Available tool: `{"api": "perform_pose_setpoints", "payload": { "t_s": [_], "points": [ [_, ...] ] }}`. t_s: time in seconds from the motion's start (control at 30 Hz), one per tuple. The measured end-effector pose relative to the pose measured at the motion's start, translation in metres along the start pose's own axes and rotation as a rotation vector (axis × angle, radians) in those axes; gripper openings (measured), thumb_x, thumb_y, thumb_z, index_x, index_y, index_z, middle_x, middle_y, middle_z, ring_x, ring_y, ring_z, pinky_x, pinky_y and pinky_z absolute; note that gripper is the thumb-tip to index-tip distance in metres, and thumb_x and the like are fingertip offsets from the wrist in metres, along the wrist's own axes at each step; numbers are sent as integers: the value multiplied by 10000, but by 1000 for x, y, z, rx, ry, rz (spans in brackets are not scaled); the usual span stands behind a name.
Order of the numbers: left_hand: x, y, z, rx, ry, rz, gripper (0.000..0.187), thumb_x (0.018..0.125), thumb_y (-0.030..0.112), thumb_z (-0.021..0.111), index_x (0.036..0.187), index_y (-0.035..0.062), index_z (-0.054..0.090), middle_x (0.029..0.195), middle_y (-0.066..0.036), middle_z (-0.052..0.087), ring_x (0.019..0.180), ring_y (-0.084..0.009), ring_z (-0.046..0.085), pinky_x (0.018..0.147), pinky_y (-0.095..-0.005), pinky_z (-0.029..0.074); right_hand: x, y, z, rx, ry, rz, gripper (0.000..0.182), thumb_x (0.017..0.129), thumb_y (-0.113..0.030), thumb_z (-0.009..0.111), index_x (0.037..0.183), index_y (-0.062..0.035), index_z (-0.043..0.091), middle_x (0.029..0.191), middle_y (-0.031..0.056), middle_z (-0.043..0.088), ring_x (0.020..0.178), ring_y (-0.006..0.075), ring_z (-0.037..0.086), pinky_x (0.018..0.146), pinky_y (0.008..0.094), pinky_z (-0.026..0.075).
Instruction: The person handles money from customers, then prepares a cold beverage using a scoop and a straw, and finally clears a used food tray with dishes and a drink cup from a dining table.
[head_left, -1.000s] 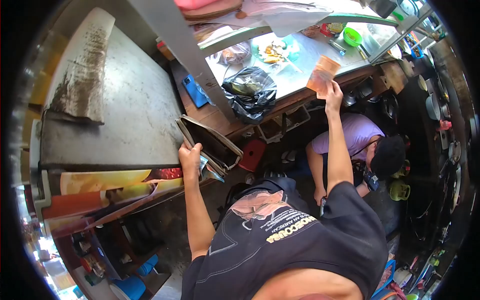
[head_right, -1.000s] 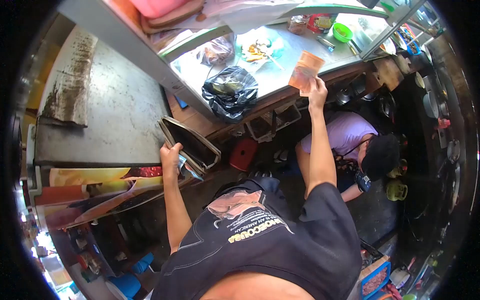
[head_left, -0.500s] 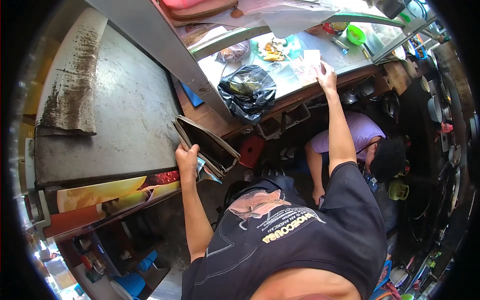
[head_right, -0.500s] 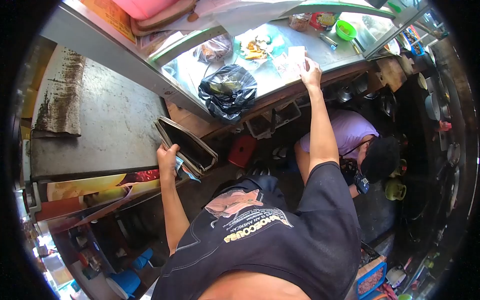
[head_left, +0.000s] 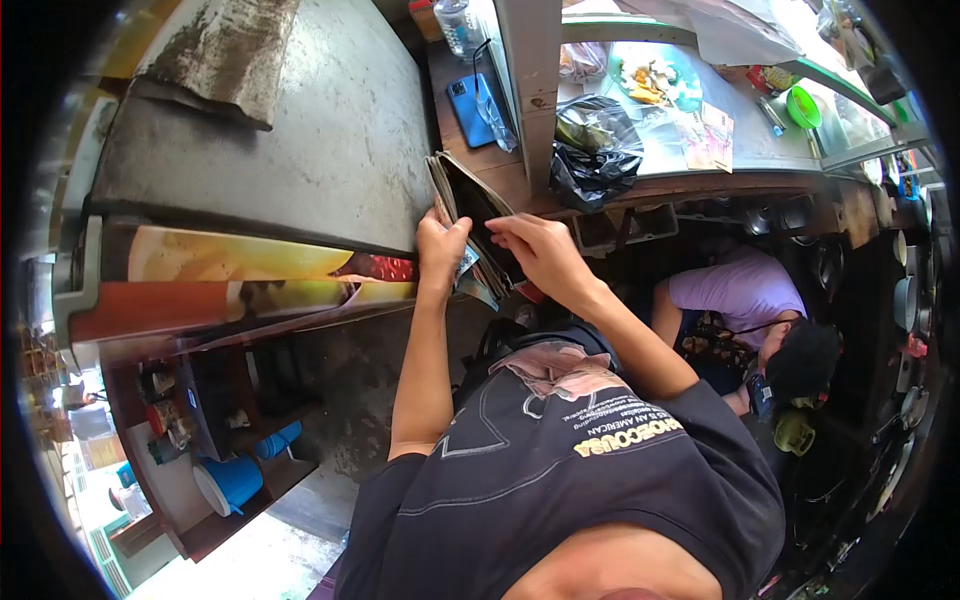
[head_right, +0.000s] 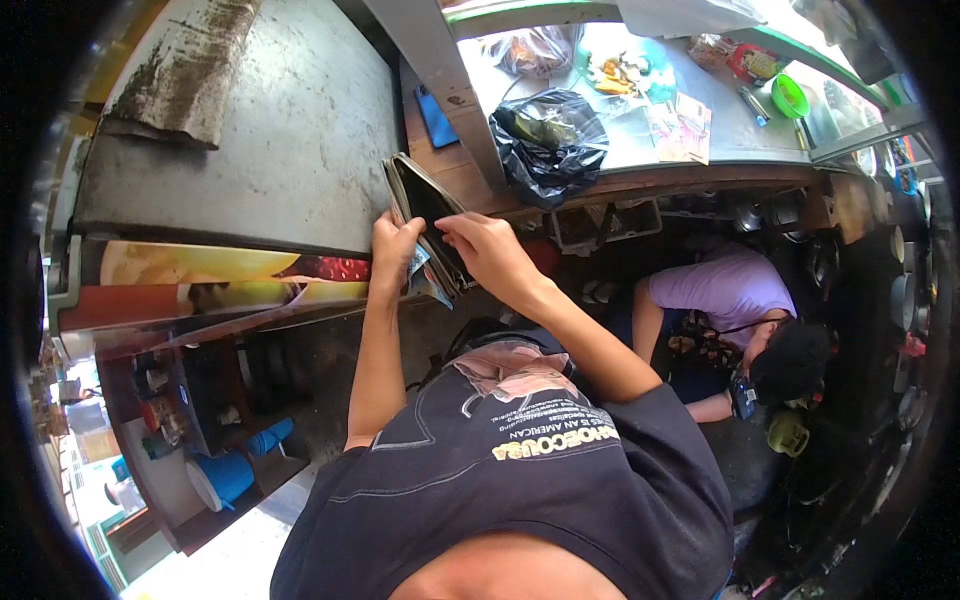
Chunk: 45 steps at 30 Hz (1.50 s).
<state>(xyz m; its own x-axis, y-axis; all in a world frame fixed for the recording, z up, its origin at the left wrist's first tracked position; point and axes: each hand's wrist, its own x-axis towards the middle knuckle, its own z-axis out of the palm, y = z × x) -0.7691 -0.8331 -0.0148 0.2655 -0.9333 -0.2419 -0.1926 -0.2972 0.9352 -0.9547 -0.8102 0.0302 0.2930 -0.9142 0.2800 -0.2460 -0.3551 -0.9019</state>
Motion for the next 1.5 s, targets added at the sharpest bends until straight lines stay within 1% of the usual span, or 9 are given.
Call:
{"api": "perform_pose_setpoints", "payload": {
  "t_s": [0.17,0.57,0.9,1.03,1.17,1.23,1.3,1.37,1.5],
  "points": [
    [-5,5,-3,23,-24,-34,242,712,99,613,910,-38,592,758,-39,608,661,-121,529,631,-284,459,16,39,24,-595,-48,96,176,727,-85,675,871,-25,593,896,144,572,893,324,579,757,421,482],
    [-4,-3,-3,-41,-12,26,218,688,70,591,875,-40,597,717,-49,601,632,-123,534,616,-281,451,17,53,40,-790,33,124,226,653,-147,750,774,-41,592,869,111,552,903,306,532,788,379,456],
    [10,-25,3,41,1,49,231,713,40,580,925,-49,594,780,-54,613,647,-116,545,616,-263,453,7,32,9,-224,209,41,145,803,-44,602,926,11,654,833,188,622,720,334,624,671,376,496],
    [-4,-1,0,-63,-13,13,235,700,70,603,903,-49,597,758,-56,605,650,-134,542,611,-289,456,-10,4,-48,28,300,215,162,859,-11,532,983,34,625,888,74,659,797,129,616,726,269,486],
    [0,-9,-4,-53,-1,3,245,701,92,617,900,-49,592,736,-52,589,638,-138,529,604,-305,456,-32,11,-126,369,682,149,179,898,-23,488,1029,23,602,949,59,617,850,95,561,756,229,459],
    [-6,0,-1,-127,-33,35,235,712,62,597,921,-44,597,774,-42,602,654,-133,540,623,-287,463,-41,60,-181,127,898,112,169,920,-73,486,972,9,624,910,51,623,843,83,580,732,225,480],
    [-5,-2,-4,-42,-41,-14,242,713,50,586,936,-44,598,813,-53,618,691,-121,548,656,-276,461,-43,112,-232,7,981,436,190,934,-118,484,970,1,628,844,39,625,792,76,570,683,218,459],
    [-12,6,-5,-49,-40,-9,240,718,33,571,943,-44,599,818,-57,622,701,-123,550,674,-268,458,-42,208,-284,-242,913,524,277,902,-227,517,955,27,611,793,158,652,726,228,619,702,338,472],
    [-21,3,-4,-149,-78,-29,252,722,16,564,962,-52,599,852,-74,634,736,-146,575,704,-273,466,-14,246,-324,-645,669,631,413,828,-368,581,985,12,618,939,240,640,888,367,617,752,413,461]
  ]
}}
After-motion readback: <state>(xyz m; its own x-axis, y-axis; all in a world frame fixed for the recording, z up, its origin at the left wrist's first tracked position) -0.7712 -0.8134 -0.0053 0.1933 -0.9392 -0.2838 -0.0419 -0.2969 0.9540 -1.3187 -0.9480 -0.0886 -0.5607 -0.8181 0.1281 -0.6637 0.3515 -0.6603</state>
